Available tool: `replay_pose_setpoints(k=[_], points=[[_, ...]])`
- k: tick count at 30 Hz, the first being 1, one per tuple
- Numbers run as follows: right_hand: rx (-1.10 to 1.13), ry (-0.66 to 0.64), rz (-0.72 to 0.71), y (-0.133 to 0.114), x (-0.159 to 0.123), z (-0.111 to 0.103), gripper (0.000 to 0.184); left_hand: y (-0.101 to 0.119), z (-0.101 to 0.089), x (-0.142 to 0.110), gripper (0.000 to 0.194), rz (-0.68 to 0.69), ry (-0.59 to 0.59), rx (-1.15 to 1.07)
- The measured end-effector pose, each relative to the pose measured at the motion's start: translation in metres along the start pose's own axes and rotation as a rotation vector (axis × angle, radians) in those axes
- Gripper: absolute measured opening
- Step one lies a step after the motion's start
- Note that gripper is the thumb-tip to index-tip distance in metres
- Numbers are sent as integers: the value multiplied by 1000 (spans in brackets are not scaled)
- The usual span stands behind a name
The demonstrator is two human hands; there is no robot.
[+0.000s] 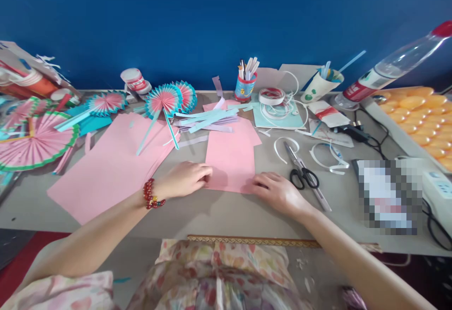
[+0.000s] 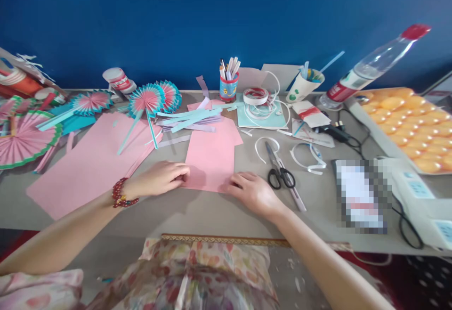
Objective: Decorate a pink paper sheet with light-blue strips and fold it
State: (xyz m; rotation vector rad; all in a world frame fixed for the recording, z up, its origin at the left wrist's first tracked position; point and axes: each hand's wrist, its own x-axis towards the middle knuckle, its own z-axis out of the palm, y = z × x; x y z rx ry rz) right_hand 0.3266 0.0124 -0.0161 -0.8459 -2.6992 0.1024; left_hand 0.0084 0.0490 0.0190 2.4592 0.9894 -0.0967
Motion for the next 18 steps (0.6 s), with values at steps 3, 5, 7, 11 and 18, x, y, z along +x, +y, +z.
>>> replay_pose_setpoints(k=[3, 5, 7, 11, 18], points=[[-83, -18, -47, -2, 0, -2, 42, -1, 6, -4, 9, 2, 45, 5], [-112, -48, -78, -3, 1, -3, 43, -3, 10, -7, 12, 16, 71, 9], [-125, -84, -104, -3, 2, -3, 42, -4, 14, -11, 21, 35, 100, 33], [-133, -137, -128, -2, 3, -4, 45, -2, 16, -17, 46, 68, 137, 110], [-136, -158, -117, -4, 6, -7, 42, 32, 17, -13, 54, 239, 192, 177]])
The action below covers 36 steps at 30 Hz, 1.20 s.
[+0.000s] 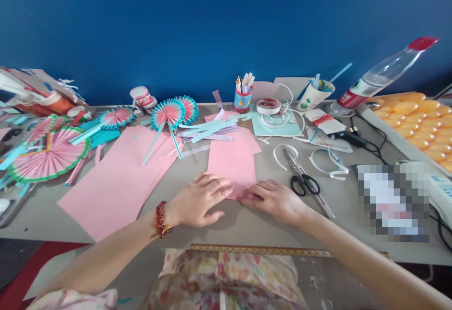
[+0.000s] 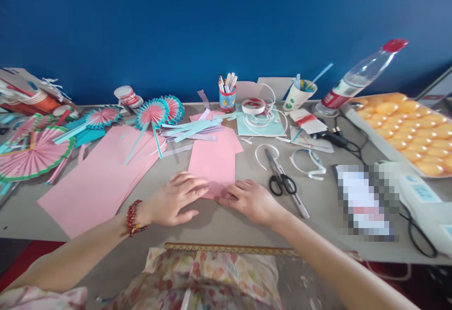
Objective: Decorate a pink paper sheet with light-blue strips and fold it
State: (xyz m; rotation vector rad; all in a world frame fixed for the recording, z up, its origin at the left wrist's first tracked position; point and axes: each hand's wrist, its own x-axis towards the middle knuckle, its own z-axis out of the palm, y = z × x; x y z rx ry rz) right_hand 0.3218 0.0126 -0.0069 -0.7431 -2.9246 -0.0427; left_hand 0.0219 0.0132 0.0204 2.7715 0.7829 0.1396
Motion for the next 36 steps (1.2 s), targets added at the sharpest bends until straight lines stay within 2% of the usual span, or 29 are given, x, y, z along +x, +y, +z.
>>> replay_pose_setpoints(k=[3, 6, 10, 14, 17, 20, 24, 29, 33, 36], points=[[5, 14, -1, 0, 0, 2, 41, 6, 13, 2, 78, 77, -32, 39], [0, 19, 7, 0, 0, 4, 46, 5, 24, -2, 95, 61, -85, 38], [2, 5, 37, -2, -1, 2, 48, 3, 23, -16, 93, 31, -128, 57], [29, 9, 51, -3, -1, 0, 42, 3, 17, -40, 89, -29, -93, 120], [38, 16, 54, -3, -2, 2, 44, 4, 17, -55, 87, -96, -69, 169], [39, 13, 56, -3, -2, 3, 47, 7, 18, -61, 87, -106, -53, 172], [44, 6, 50, -4, -1, 2, 45, 15, 19, -49, 89, -106, -8, 141], [65, 10, 66, -5, 0, 3, 42, 26, 26, -18, 94, 47, -45, 49], [211, 13, 143, -2, -8, -2, 52, 25, 34, -9, 102, 54, -43, 6], [374, 71, 275, -5, -11, -11, 49, 23, 37, -11, 104, 64, -47, 4]])
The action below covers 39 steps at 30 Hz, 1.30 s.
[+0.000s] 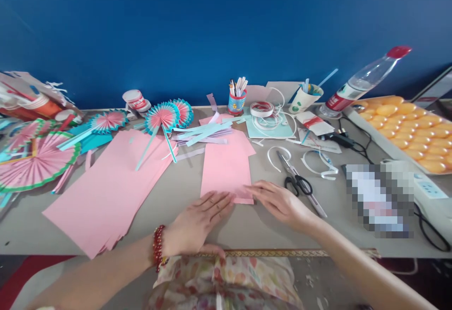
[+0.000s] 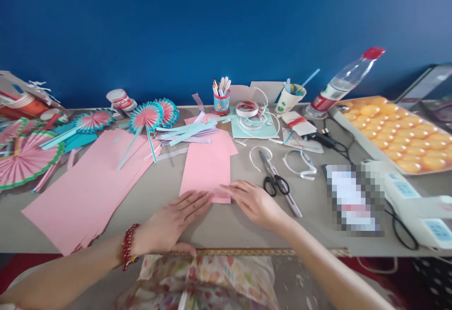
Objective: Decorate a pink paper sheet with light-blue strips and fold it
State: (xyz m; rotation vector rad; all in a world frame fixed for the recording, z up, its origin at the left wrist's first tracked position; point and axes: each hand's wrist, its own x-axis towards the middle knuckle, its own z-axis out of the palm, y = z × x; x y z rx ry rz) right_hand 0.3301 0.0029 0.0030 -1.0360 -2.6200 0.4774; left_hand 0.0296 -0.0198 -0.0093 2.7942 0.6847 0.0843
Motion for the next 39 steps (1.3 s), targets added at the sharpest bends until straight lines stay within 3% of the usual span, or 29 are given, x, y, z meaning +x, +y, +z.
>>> replay_pose_setpoints(k=[2, 7, 16, 25, 29, 32, 35, 39], points=[[-37, 25, 61, -10, 0, -1, 44, 0, 0, -1, 104, 11, -6, -3], [-254, 31, 43, -34, -5, 17, 39, 0, -2, 0, 104, -5, -10, -30], [-362, 71, 131, -29, -43, 24, 40, 4, -2, -3, 103, -20, 18, 58], [-340, 74, 146, -33, -41, 27, 40, 2, -4, -57, 90, -182, 10, 177], [-250, 55, 127, -21, -42, 14, 39, 2, -2, -65, 84, -221, 33, 160], [-133, 123, 176, -15, -31, -3, 34, -1, -2, -64, 82, -218, 39, 114], [-125, 218, 213, -24, -6, -10, 27, -3, -4, -63, 72, -211, 90, -27], [-81, 32, 134, -47, 33, 7, 20, -1, -9, -64, 46, -455, 369, -382]])
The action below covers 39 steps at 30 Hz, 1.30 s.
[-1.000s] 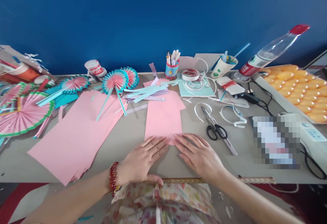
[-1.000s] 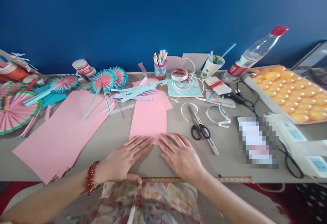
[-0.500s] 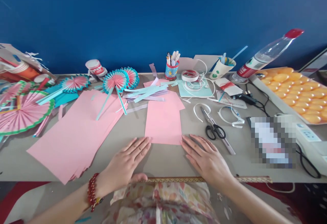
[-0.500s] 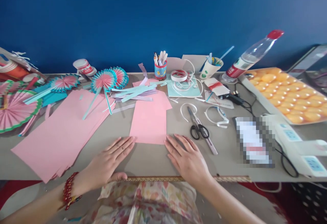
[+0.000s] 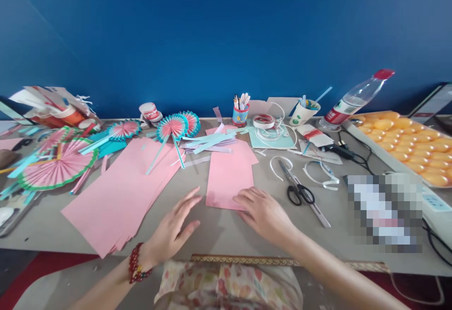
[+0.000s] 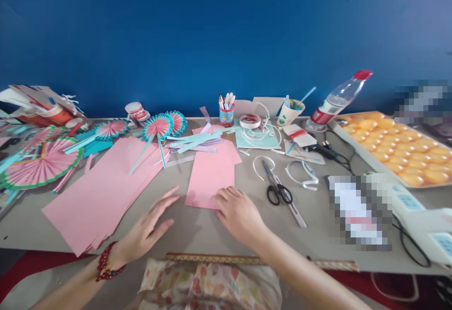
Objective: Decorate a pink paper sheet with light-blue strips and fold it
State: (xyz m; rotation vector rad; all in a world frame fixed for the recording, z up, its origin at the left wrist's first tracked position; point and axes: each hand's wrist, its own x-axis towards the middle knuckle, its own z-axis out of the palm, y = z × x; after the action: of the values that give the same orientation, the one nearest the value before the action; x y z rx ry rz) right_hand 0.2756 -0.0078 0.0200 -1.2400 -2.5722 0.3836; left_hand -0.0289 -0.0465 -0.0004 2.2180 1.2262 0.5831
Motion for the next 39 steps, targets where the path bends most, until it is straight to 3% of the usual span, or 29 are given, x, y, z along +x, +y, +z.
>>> replay_pose_setpoints(k=[2, 4, 8, 10, 12, 14, 16, 18, 21, 24, 27, 29, 31, 33, 36, 39], points=[[37, -41, 42, -7, 10, 11, 14, 3, -1, -1, 37, -164, 142, -211], [143, -47, 72, -7, 15, 16, 13, 6, -1, -3, 31, -296, 208, -405], [479, -2, 148, -2, 13, 9, 12, 18, 4, -4, 32, -431, 94, -632], [631, 46, 210, -6, 11, 5, 6, 28, 12, 0, 33, -390, 2, -629], [742, 114, 244, -16, 9, 5, 7, 39, 21, 8, 45, -320, -17, -549], [813, 179, 230, -30, 7, 9, 7, 49, 31, 20, 47, -217, 50, -456], [821, 212, 179, -42, 6, 14, 2, 57, 38, 34, 24, -122, 160, -371], [751, 249, 110, -49, 4, 16, 12, 61, 39, 46, 18, -25, 267, -306], [617, 329, 44, -44, 0, 11, 23, 60, 26, 57, 27, 152, 360, -177], [504, 448, 51, -31, -10, 3, 22, 54, 2, 62, 43, 401, 421, 156], [336, 700, 46, -20, -22, -1, 24, 49, -12, 67, 46, 393, 412, 490], [175, 806, -12, -18, -27, 1, 31, 45, -8, 71, 42, 359, 336, 618], [18, 741, -89, -19, -27, 5, 35, 42, 5, 73, 39, 353, 219, 687], [-85, 571, -131, -21, -22, 10, 30, 39, 22, 74, 36, 373, 136, 709], [-126, 401, -128, -18, -13, 21, 19, 37, 40, 72, 24, 378, 101, 655], [-136, 303, -132, -8, -12, 29, 24, 32, 42, 66, 21, 304, 68, 552]])
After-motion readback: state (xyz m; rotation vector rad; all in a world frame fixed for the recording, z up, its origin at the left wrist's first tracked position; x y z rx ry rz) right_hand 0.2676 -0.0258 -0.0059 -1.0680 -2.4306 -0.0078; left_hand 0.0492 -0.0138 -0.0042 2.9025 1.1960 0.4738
